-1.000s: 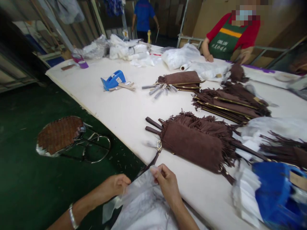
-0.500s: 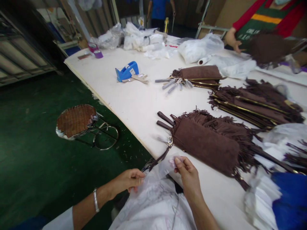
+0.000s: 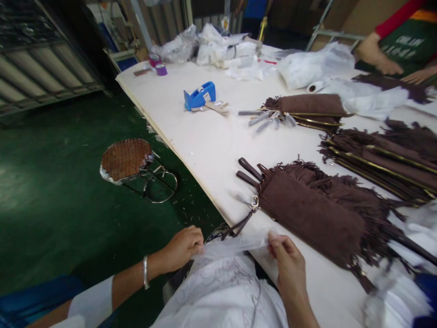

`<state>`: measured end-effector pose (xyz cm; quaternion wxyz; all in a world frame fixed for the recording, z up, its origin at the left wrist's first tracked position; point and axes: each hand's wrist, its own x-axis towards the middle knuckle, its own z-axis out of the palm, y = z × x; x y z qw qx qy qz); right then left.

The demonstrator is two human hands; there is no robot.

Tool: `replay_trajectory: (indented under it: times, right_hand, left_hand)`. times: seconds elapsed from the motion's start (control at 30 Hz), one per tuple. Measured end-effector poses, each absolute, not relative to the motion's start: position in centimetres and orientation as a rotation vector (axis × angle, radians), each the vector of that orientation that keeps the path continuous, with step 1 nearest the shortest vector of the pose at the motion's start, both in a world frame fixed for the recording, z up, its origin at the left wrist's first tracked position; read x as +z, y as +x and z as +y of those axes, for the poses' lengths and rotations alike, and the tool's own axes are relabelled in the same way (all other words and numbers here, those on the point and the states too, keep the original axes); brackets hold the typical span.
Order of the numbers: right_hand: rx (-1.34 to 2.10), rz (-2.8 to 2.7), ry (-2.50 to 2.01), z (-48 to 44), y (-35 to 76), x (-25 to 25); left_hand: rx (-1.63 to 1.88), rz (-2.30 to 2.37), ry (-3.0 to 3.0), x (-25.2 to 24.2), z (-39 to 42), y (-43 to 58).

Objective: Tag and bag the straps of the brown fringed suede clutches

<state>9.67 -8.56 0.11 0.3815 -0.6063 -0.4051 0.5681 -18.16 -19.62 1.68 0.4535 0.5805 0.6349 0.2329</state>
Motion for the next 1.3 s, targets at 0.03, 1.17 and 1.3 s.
replay_trajectory:
  times: [0.03,1.17,1.3]
  right_hand:
    - [1.464,-1.025,-1.542,-8.8,9.2,0.2]
    - [1.528,-1.581,-1.463,-12.2,3.7,2.5]
    - [1.570,-1.568,-1.498,-12.3,4.5,1.5]
  left_hand:
    - [0.547,1.591,1.500,1.7,-19.9,-18.5]
    - [0.880,1.178,0.735,2.3,-16.8,-14.4]
    - [0.926,1.247,0.622,0.5,-16.6,-13.4]
